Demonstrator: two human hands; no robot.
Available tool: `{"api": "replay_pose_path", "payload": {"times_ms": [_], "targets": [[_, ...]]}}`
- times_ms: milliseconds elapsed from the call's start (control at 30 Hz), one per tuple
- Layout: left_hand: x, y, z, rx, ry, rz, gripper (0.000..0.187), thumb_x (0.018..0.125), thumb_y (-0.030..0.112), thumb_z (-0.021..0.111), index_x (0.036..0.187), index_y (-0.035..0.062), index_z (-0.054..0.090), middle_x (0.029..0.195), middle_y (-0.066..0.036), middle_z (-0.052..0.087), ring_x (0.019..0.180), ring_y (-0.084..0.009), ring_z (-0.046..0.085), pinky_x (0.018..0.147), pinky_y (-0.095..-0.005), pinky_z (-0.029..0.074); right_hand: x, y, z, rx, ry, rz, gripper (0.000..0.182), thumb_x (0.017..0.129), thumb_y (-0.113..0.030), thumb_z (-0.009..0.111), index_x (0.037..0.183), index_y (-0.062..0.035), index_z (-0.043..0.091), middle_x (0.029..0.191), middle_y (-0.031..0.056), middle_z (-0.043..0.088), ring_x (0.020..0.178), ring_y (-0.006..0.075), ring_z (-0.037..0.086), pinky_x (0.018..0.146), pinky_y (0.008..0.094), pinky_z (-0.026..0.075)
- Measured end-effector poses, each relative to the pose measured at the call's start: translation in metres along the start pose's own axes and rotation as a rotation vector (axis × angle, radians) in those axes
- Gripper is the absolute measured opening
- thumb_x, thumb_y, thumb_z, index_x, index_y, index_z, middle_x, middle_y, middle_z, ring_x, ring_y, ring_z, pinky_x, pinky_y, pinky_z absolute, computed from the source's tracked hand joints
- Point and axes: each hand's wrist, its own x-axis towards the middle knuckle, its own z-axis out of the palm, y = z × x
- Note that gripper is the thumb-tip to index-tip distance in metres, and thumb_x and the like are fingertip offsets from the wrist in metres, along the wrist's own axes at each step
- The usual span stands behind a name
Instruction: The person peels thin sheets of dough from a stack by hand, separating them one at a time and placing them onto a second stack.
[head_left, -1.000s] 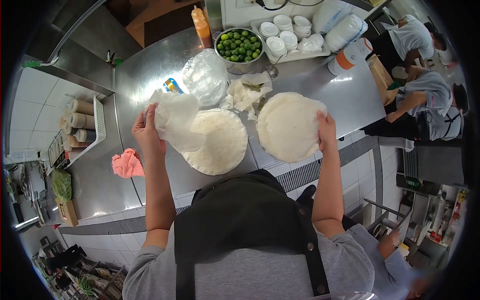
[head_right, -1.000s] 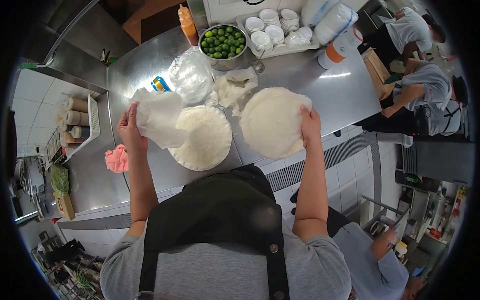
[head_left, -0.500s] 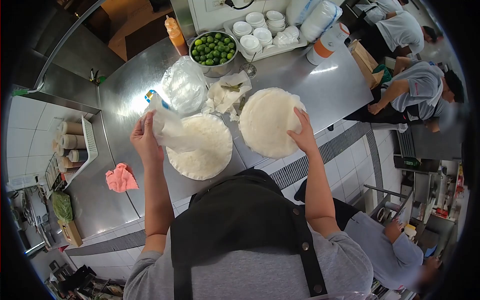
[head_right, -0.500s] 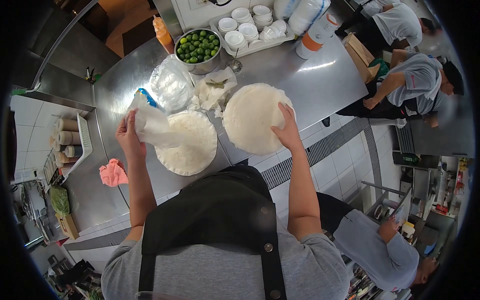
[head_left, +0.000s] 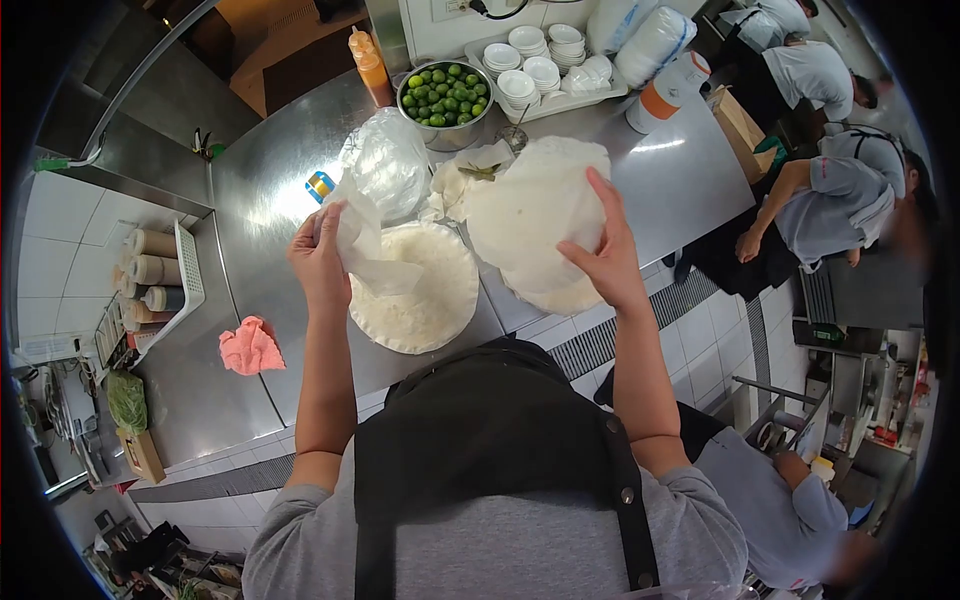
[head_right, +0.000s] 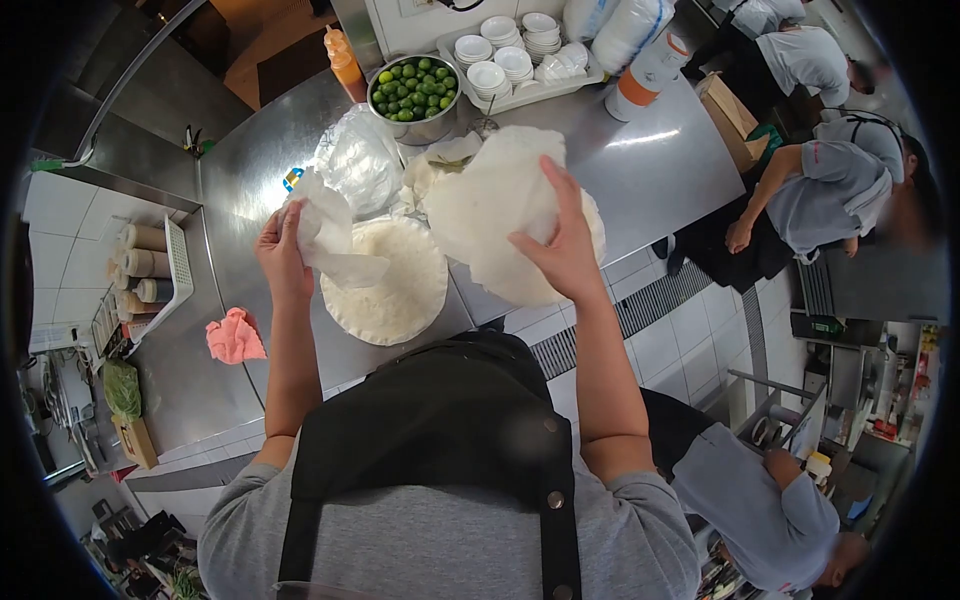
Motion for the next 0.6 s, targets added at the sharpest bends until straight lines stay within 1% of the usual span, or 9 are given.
{"api": "replay_pose_path", "payload": {"times_ms": [67, 100, 167, 200, 267, 400, 500, 567, 600], "targets": [[-0.002, 0.001, 0.000, -0.001, -0.003, 0.001, 0.022, 0.096, 0.014, 0.070, 0.106, -0.0048, 0.073, 0.095, -0.005, 0.072, 0.081, -0.0075, 0.063, 0.074, -0.0240, 0.051, -0.011, 0.039, -0.012, -0.154, 0.037, 0.020, 0.100, 0.068, -0.007, 0.080, 0.155, -0.0098, 0.031, 0.155, 0.0194, 0.031, 0.146, 0.0343, 0.028, 0.120, 0.0411, 0.025], [-0.002, 0.000, -0.001, 0.009, -0.004, -0.003, 0.021, 0.095, 0.014, 0.070, 0.105, -0.0046, 0.073, 0.094, -0.004, 0.071, 0.081, -0.0073, 0.063, 0.074, -0.0237, 0.050, -0.017, 0.060, -0.018, -0.151, 0.035, 0.017, 0.100, 0.068, -0.007, 0.080, 0.155, -0.0098, 0.031, 0.155, 0.0194, 0.031, 0.146, 0.0343, 0.028, 0.120, 0.0411, 0.025], [-0.003, 0.002, -0.002, 0.022, -0.005, -0.005, 0.020, 0.095, 0.013, 0.070, 0.105, -0.0044, 0.073, 0.094, -0.004, 0.071, 0.081, -0.0072, 0.063, 0.074, -0.0235, 0.050, -0.030, 0.107, -0.029, -0.404, 0.023, 0.154, 0.104, 0.066, -0.008, 0.081, 0.155, -0.0064, 0.027, 0.155, 0.0214, 0.029, 0.147, 0.0366, 0.027, 0.120, 0.0416, 0.026], [-0.004, 0.003, -0.001, 0.039, -0.010, -0.015, 0.020, 0.095, 0.013, 0.070, 0.104, -0.0042, 0.073, 0.093, -0.004, 0.072, 0.081, -0.0072, 0.063, 0.074, -0.0233, 0.050, -0.038, 0.131, -0.034, -0.401, 0.024, 0.153, 0.104, 0.066, -0.008, 0.081, 0.155, -0.0064, 0.027, 0.155, 0.0214, 0.029, 0.147, 0.0366, 0.027, 0.120, 0.0416, 0.026], [-0.005, 0.004, 0.000, 0.057, -0.015, -0.019, 0.019, 0.095, 0.013, 0.070, 0.103, -0.0041, 0.074, 0.093, -0.004, 0.072, 0.081, -0.0072, 0.063, 0.074, -0.0231, 0.049, -0.046, 0.163, -0.041, -0.572, -0.004, 0.285, 0.108, 0.064, -0.009, 0.081, 0.155, -0.0047, 0.023, 0.156, 0.0223, 0.027, 0.147, 0.0385, 0.025, 0.121, 0.0408, 0.027], [-0.007, 0.005, 0.002, 0.082, -0.054, -0.016, 0.018, 0.094, 0.012, 0.070, 0.101, -0.0040, 0.074, 0.094, -0.004, 0.072, 0.081, -0.0077, 0.063, 0.074, -0.0227, 0.049, -0.047, 0.163, -0.044, -0.562, 0.014, 0.291, 0.110, 0.063, -0.010, 0.082, 0.155, -0.0038, 0.022, 0.157, 0.0221, 0.025, 0.147, 0.0401, 0.026, 0.120, 0.0395, 0.029], [-0.011, -0.002, 0.004, 0.099, -0.102, -0.049, 0.017, 0.094, 0.011, 0.069, 0.100, -0.0038, 0.075, 0.093, -0.004, 0.072, 0.080, -0.0080, 0.063, 0.075, -0.0230, 0.049, -0.049, 0.149, -0.049, -0.604, -0.022, 0.346, 0.112, 0.062, -0.012, 0.083, 0.155, -0.0051, 0.022, 0.158, 0.0220, 0.024, 0.146, 0.0400, 0.028, 0.118, 0.0404, 0.033], [-0.014, -0.003, 0.011, 0.110, -0.137, -0.072, 0.016, 0.093, 0.010, 0.068, 0.100, -0.0034, 0.075, 0.092, -0.003, 0.073, 0.080, -0.0080, 0.063, 0.075, -0.0234, 0.049, -0.046, 0.111, -0.045, -0.686, -0.058, 0.505, 0.111, 0.062, -0.015, 0.085, 0.155, -0.0065, 0.025, 0.159, 0.0221, 0.021, 0.143, 0.0401, 0.035, 0.117, 0.0408, 0.035], [-0.020, -0.002, 0.019, 0.283, -0.289, -0.060, 0.017, 0.093, 0.011, 0.068, 0.100, -0.0019, 0.075, 0.090, -0.004, 0.073, 0.080, -0.0084, 0.063, 0.075, -0.0247, 0.049, -0.040, 0.091, -0.041, -0.691, -0.046, 0.502, 0.111, 0.062, -0.015, 0.085, 0.155, -0.0065, 0.025, 0.159, 0.0221, 0.021, 0.143, 0.0401, 0.035, 0.117, 0.0408, 0.035]]}}
